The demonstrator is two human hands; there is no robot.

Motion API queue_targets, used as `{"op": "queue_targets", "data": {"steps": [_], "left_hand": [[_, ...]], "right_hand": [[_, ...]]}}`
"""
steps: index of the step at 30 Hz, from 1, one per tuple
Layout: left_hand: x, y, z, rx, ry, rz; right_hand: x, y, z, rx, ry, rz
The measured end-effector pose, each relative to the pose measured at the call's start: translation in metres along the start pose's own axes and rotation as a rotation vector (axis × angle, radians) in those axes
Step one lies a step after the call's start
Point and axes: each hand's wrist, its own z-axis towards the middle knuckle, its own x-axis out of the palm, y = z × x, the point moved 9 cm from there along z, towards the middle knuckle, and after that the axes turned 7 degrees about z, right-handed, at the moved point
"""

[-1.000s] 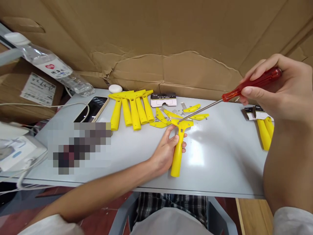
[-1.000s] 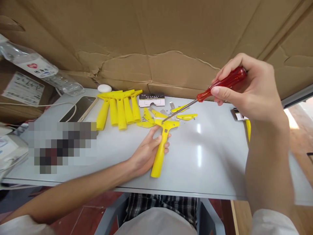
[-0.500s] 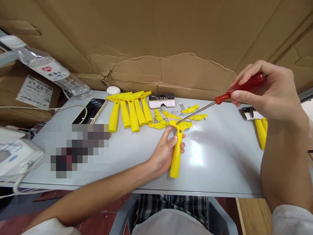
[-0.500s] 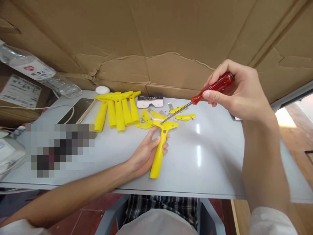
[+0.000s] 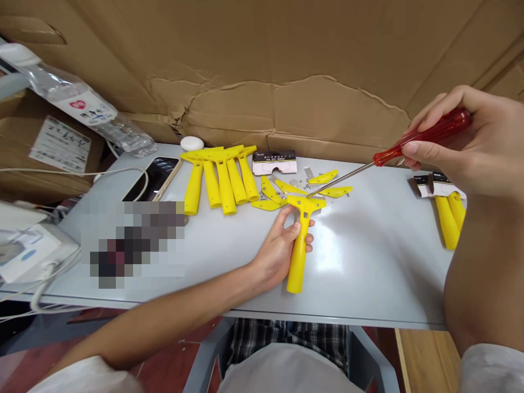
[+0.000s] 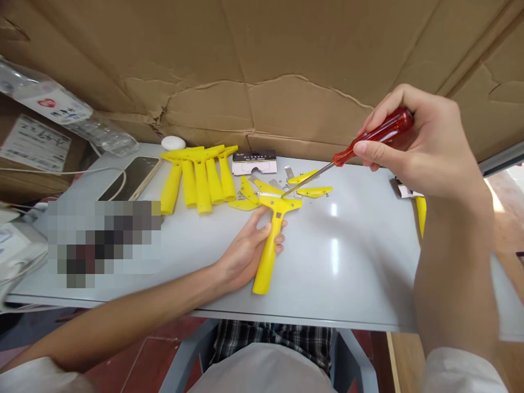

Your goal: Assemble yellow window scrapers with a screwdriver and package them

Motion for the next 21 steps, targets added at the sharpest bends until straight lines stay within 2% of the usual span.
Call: {"op": "queue_targets", "data": {"steps": [11, 21], "left_hand": [[-0.001, 0.000, 0.000, 0.002, 0.014, 0.020], [-0.001, 0.001, 0.001, -0.003, 0.023, 0.013]], "right_hand": [[0.008, 0.006, 0.001, -0.079, 0.032, 0.112], [0.016, 0.007, 0.002, -0.069, 0.078, 0.148]]}}
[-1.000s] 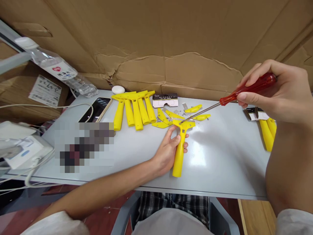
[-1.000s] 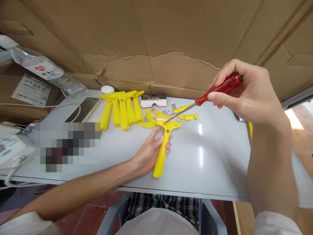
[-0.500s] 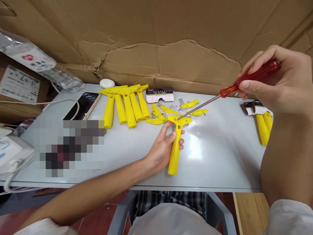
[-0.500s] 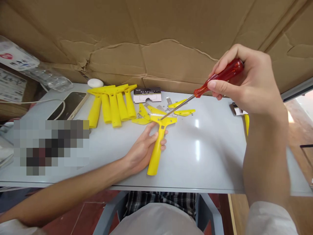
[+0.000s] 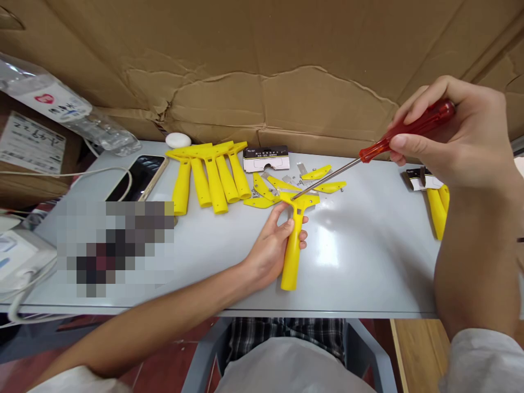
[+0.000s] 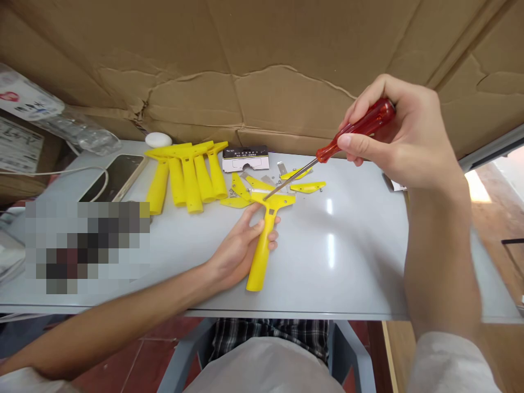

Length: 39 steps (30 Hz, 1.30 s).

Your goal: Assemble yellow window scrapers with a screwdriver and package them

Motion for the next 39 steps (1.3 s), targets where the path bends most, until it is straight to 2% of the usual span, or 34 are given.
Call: {"op": "queue_targets", "data": {"steps": [7, 18, 23, 29, 35, 39], "left_hand": [[-0.001, 0.001, 0.002, 0.003, 0.002, -0.019], [0.000, 0.001, 0.001, 0.004, -0.009, -0.016], [-0.001, 0.000, 0.001, 0.015, -0.028, -0.012], [0.001, -0.002, 0.000, 0.020, -0.035, -0.013], [0.006, -0.004, -0.002, 0.028, -0.006, -0.038], [0.005, -0.004, 0.000, 0.040, 0.001, -0.026]], "right_hand": [[-0.010, 0.001, -0.002, -0.013, -0.034, -0.020], [-0.004, -0.003, -0.001, 0.006, -0.001, -0.040], [-0.001, 0.014, -0.006, 0.021, -0.060, -0.197], [0.015, 0.047, -0.018, -0.085, -0.064, -0.430], [0.024, 0.058, -0.024, -0.162, 0.064, -0.299], [0.025, 0.057, -0.024, -0.161, 0.065, -0.251]]}}
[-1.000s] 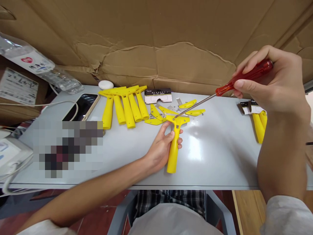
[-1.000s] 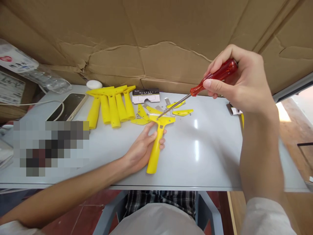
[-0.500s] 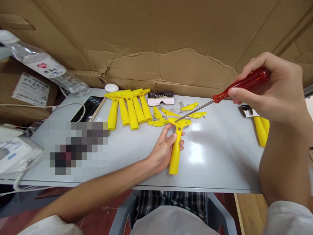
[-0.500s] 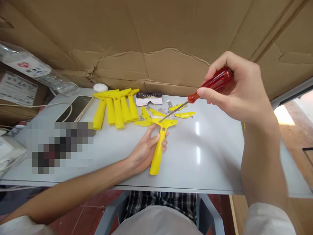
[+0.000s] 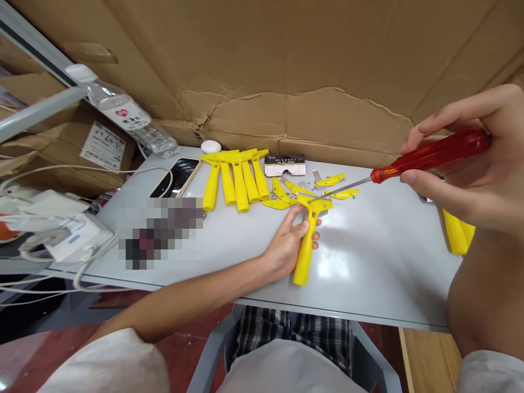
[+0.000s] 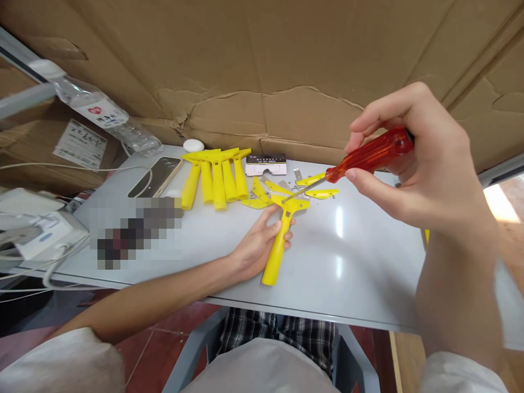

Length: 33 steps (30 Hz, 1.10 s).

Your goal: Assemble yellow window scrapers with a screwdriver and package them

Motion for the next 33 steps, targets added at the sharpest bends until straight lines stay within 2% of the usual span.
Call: {"op": "queue_targets", "data": {"steps": [12, 20, 28, 33], "left_hand": [[-0.004, 0.001, 0.001, 0.007, 0.002, 0.030], [-0.003, 0.000, 0.002, 0.009, 0.003, 0.028], [-0.004, 0.001, 0.002, 0.002, 0.000, 0.011], [-0.005, 0.001, 0.003, 0.004, 0.004, 0.011]], "right_hand": [[-0.008, -0.001, -0.001, 0.094, -0.123, -0.274], [0.000, -0.002, -0.002, 0.035, -0.047, 0.007], [-0.011, -0.006, -0.003, 0.149, -0.125, -0.359], [-0.007, -0.003, -0.002, 0.116, -0.043, -0.309]]}}
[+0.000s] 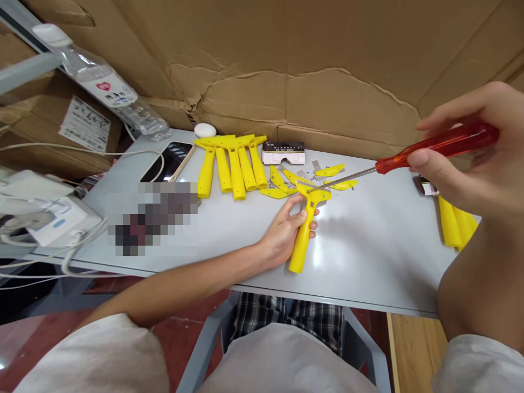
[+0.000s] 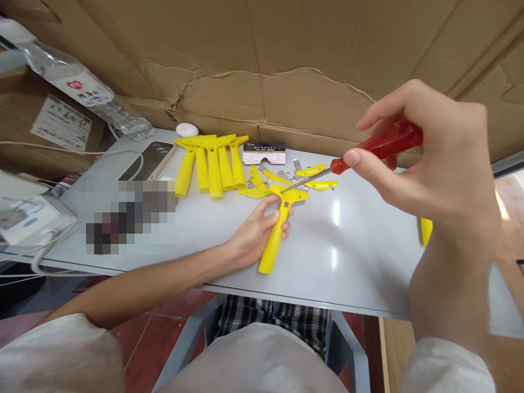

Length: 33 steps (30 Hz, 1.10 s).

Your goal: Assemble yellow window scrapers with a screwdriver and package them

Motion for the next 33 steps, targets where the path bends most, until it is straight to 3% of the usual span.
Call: {"op": "queue_targets", "data": {"steps": [7, 16, 28, 33], "left_hand": [[-0.001, 0.001, 0.000, -0.006, -0.006, 0.005], [0.000, 0.001, 0.000, -0.008, 0.004, 0.003], [0.002, 0.000, -0.001, -0.006, 0.003, -0.002], [0.002, 0.001, -0.001, -0.008, 0.007, 0.007]], "right_hand": [[0.004, 0.008, -0.003, -0.066, 0.083, 0.292], [-0.002, 0.003, 0.000, -0.100, -0.008, 0.087], [0.005, 0.005, -0.001, -0.075, 0.107, 0.311], [-0.004, 0.000, -0.001, -0.072, 0.004, 0.185]]}}
